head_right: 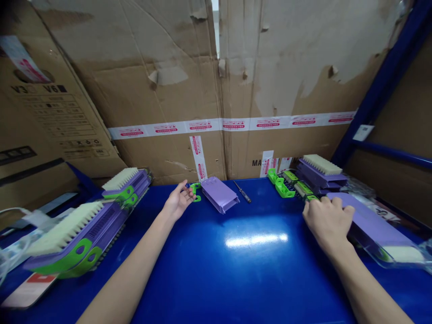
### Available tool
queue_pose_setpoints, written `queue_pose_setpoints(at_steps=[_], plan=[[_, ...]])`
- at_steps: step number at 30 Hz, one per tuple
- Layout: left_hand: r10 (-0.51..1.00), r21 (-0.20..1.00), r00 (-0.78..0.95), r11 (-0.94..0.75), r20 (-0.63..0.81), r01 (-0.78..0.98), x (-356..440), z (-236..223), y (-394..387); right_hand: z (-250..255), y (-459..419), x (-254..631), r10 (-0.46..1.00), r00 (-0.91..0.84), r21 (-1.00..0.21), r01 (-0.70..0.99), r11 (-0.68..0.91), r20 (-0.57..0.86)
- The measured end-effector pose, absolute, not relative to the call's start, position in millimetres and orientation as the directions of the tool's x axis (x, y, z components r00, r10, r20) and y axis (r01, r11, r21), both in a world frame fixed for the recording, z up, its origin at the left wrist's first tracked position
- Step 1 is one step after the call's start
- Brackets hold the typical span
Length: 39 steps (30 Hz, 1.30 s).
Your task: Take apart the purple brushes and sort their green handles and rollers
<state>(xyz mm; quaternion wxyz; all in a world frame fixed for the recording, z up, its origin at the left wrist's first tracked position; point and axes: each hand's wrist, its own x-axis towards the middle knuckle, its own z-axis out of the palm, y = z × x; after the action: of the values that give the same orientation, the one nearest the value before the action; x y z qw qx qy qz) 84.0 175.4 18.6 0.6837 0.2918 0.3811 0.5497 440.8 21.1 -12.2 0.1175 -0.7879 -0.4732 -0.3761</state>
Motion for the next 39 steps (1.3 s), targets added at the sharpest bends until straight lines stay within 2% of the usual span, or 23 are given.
queue_pose_setpoints(at_steps=[2, 4, 8, 9, 11, 15, 19, 23, 27, 34, 37, 39], plan=[[0.979, 0.843, 0.121, 0.205, -0.167, -0.497, 85.1, 18.4, 174.5, -7.5, 21.1, 433.0, 0.642, 0.221, 0.159, 0.863, -0.479, 0.734], [0.979, 0.884, 0.175, 0.174, -0.106, -0.434, 87.8, 19.2, 171.0, -2.4, 20.6, 417.3, 0.621, 0.13, 0.132, 0.924, -0.359, 0.773], [0.933, 0.954, 0.36, 0.108, -0.001, -0.279, 99.9, 24.4, 154.4, 2.9, 14.0, 363.7, 0.618, -0.169, 0.113, 0.985, 0.129, 0.768], [0.914, 0.965, 0.405, 0.098, 0.01, -0.244, 103.9, 26.0, 149.1, 2.6, 11.2, 349.1, 0.623, -0.23, 0.114, 0.969, 0.221, 0.748], [0.874, 0.979, 0.485, 0.083, 0.017, -0.184, 111.8, 28.5, 138.8, 0.8, 5.8, 324.4, 0.637, -0.293, 0.113, 0.944, 0.309, 0.713], [0.809, 0.993, 0.588, 0.067, 0.005, -0.101, 123.0, 29.5, 125.0, -5.5, 1.4, 306.6, 0.658, -0.311, 0.136, 0.943, 0.304, 0.686], [0.766, 0.997, 0.642, 0.072, -0.032, -0.035, 128.4, 25.8, 119.7, -12.0, 2.3, 317.3, 0.653, -0.26, 0.138, 0.963, 0.234, 0.711], [0.723, 0.995, 0.687, 0.097, -0.077, 0.01, 133.8, 19.9, 117.4, -16.6, -0.3, 325.6, 0.677, -0.273, 0.158, 0.961, 0.229, 0.683], [0.718, 0.996, 0.692, 0.09, -0.08, 0.022, 137.1, 14.7, 117.2, -14.4, -6.3, 326.0, 0.682, -0.298, 0.181, 0.954, 0.239, 0.668], [0.721, 0.995, 0.685, 0.078, -0.103, 0.068, 138.9, 13.7, 114.2, -6.8, -15.9, 319.5, 0.679, -0.373, 0.159, 0.92, 0.357, 0.633], [0.733, 0.994, 0.672, 0.059, -0.107, 0.094, 138.2, 16.9, 115.3, -12.6, -16.2, 328.6, 0.685, -0.339, 0.149, 0.935, 0.322, 0.645], [0.77, 0.996, 0.633, 0.045, -0.084, 0.077, 135.8, 19.3, 118.9, -19.2, -15.0, 343.8, 0.697, -0.281, 0.161, 0.959, 0.233, 0.66]])
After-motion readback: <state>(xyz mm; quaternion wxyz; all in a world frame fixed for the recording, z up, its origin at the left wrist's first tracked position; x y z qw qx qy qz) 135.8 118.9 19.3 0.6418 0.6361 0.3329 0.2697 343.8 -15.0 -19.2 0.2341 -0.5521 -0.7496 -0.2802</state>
